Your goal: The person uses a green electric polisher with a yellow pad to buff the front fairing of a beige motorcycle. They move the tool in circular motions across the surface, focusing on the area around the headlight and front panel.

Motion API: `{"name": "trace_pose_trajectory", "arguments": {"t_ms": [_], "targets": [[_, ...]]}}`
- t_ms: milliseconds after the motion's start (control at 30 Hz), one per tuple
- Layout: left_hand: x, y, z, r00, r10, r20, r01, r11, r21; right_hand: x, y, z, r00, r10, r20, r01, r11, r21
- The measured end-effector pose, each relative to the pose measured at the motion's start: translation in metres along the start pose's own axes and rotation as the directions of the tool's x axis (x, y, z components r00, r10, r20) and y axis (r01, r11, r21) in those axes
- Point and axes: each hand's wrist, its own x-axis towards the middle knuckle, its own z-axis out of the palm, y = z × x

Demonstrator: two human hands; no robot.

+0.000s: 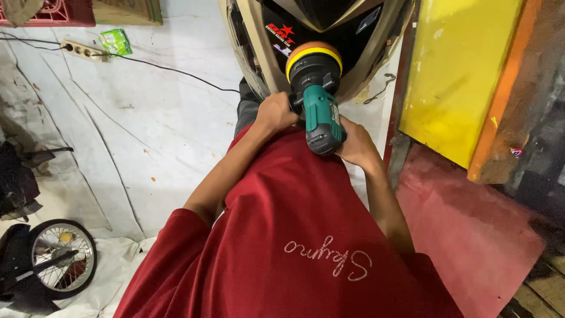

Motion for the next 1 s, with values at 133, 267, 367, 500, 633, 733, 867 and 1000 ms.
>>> {"name": "trace_pose_trajectory", "arguments": {"t_ms": [133,267,367,500,633,733,867,1000], "targets": [[0.002,0.008,-0.007,0.999,-0.015,0.038,0.015,1.0,0.015,0.003,0.013,0.002,0.999,0.041,0.005,-0.04,0.999,-0.029],[-0.001,0.007,-0.005,0.999,0.02,0.029,-0.02,1.0,-0.013,-0.001,0.016,0.003,1.0,0.007,0.003,-0.007,1.0,-0.011],[0.0,0.002,-0.001,0.999,0.039,0.022,-0.039,0.999,0.006,-0.001,0.015,0.008,1.0,0.012,0.007,-0.012,1.0,0.022],[-0.003,-0.005,0.007,0.999,0.054,-0.005,-0.054,0.998,0.036,-0.001,0.017,0.018,0.994,0.103,0.019,-0.103,0.994,0.023],[-0.006,-0.011,0.014,0.995,0.091,-0.051,-0.088,0.995,0.045,-0.003,0.03,0.024,0.995,0.098,0.025,-0.098,0.995,0.006],[-0.009,-0.01,0.015,0.998,0.041,0.037,-0.045,0.993,0.105,-0.004,0.048,0.035,1.0,0.013,0.001,-0.013,0.999,0.031],[-0.015,-0.007,0.02,0.997,0.077,-0.025,-0.074,0.993,0.096,-0.008,0.063,0.045,0.997,-0.051,-0.049,0.056,0.994,0.098],[-0.009,-0.015,0.027,0.993,0.108,-0.041,-0.102,0.987,0.12,-0.003,0.073,0.043,0.995,-0.087,-0.044,0.09,0.993,0.08]]}}
